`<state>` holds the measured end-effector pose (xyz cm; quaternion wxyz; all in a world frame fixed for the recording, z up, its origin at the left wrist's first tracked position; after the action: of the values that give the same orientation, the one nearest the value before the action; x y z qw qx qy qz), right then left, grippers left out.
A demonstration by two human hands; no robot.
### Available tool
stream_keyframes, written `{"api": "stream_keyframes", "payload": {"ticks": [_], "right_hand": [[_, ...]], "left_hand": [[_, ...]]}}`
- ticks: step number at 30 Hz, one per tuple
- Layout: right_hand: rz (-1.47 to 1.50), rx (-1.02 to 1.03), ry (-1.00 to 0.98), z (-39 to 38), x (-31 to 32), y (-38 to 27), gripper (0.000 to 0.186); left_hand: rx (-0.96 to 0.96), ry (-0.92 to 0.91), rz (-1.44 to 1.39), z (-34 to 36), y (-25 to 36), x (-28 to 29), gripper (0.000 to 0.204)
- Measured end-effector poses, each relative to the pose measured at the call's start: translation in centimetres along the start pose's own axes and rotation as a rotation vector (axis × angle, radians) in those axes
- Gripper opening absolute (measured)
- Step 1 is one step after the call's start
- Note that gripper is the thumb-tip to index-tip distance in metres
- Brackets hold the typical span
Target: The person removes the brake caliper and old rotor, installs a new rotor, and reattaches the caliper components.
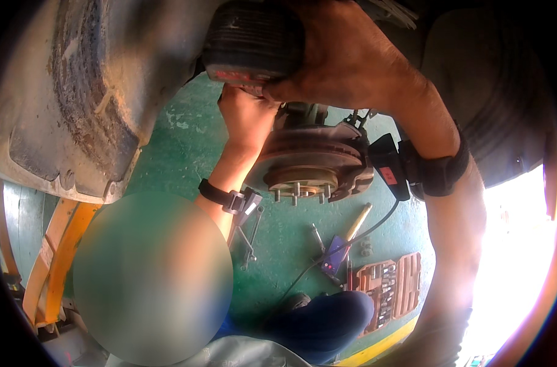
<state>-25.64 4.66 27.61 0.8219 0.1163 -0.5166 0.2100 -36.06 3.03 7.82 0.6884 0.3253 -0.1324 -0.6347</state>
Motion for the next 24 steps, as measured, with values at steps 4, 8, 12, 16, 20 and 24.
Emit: {"api": "stream_keyframes", "payload": {"ticks": [4,8,12,16,20,24], "right_hand": [[-0.062,0.108,0.012,0.0,-0.1,-0.1,0.035],[-0.012,0.131,0.048,-0.4,0.5,-0.2,0.036],[-0.02,0.048,0.001,0.0,0.3,-0.4,0.038],[-0.106,0.071,-0.004,-0.3,0.6,-0.6,0.039],[-0.108,0.087,-0.008,0.0,0.3,-0.7,0.039],[-0.053,0.102,0.023,-0.1,-0.2,0.1,0.036]], "left_hand": [[0.035,0.021,-0.075,0.0,0.3,0.0,0.03],[0.004,-0.039,0.033,0.0,0.4,-0.5,0.029],[0.016,-0.091,0.104,-0.2,-0.5,-0.5,0.027],[0.007,-0.085,0.094,-0.1,0.1,-0.6,0.027],[0.018,-0.021,-0.001,0.1,-0.3,-0.3,0.031],[0.004,-0.081,0.007,-0.1,0.2,-0.5,0.029]]}}
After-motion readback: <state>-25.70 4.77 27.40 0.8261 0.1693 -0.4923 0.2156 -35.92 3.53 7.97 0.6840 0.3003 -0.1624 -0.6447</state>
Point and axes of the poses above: each hand's wrist, its own z-axis towards the middle knuckle, its own x-axis out of the back of the hand, y = z × x, the point moved 8 cm from there along z, towards the middle knuckle, and after that the axes turned 6 degrees about y, right-handed, at the moved point
